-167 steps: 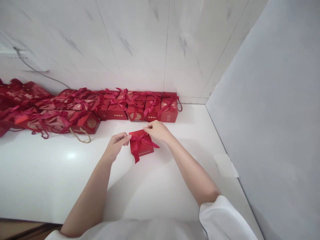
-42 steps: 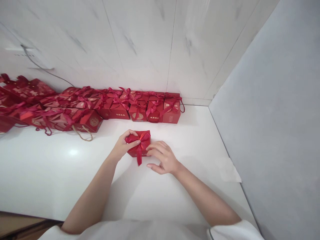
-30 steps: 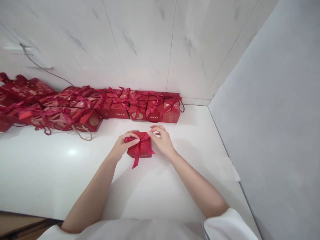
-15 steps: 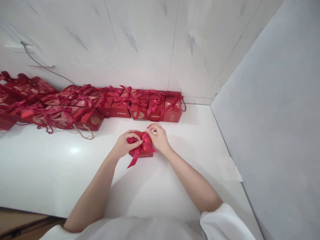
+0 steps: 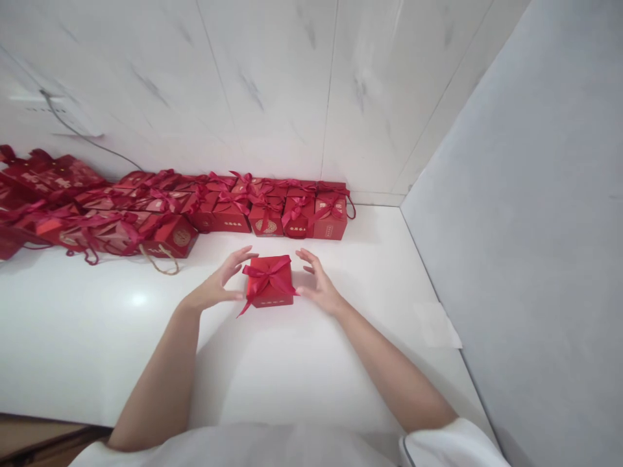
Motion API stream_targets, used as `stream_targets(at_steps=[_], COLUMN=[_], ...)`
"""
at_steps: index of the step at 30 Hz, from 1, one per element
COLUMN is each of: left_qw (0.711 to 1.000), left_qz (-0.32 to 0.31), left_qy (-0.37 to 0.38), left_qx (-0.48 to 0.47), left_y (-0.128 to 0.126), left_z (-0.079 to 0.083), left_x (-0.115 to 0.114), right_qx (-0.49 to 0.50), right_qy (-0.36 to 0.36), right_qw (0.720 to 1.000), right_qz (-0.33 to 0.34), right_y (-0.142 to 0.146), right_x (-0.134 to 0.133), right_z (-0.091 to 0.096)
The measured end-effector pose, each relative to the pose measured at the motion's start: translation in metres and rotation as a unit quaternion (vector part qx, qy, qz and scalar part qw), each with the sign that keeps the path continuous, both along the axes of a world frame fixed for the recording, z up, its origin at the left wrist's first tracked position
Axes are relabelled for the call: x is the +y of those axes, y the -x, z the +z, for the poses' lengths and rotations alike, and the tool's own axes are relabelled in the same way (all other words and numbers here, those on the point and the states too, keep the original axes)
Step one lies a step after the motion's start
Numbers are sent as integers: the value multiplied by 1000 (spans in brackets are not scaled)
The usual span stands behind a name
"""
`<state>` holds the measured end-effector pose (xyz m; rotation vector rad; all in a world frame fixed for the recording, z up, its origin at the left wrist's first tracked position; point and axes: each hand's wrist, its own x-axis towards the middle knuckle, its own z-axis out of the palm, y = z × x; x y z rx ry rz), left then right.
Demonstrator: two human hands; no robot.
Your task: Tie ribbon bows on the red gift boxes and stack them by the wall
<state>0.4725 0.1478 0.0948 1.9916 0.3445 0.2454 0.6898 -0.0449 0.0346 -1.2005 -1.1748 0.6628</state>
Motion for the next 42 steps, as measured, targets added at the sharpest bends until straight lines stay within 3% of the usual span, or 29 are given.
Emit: stream_targets(at_steps=[3, 7, 13, 19, 30, 35, 38, 42], left_qw=[991, 987, 992, 992, 989, 987, 985, 973], left_qz=[-61, -16, 73, 63, 71, 70, 133, 200], left_qy=[-70, -139, -72, -3, -77, -81, -69, -115], left_qx=[94, 83, -72, -106, -109, -121, -88, -17], left_y=[4, -12, -35, -42, -36, -37, -41, -46], left_z=[-9, -24, -29, -34, -33, -44, -52, -53], left_x=[4, -7, -31, -38, -33, -26, -26, -28], right_qx=[-41, -42, -115, -101, -108, 2, 87, 93], right_qy=[39, 42, -7, -1, -4, -15, -3, 42], right_qw=[997, 995, 993, 995, 994, 999, 994, 993], right_qz=[61, 76, -8, -19, -29, -50, -70, -66], right_y=[6, 8, -3, -5, -2, 4, 5, 4], right_x=[-3, 3, 4, 6, 5, 7, 12, 16], right_z=[-8, -7, 0, -6, 2, -8, -15, -16])
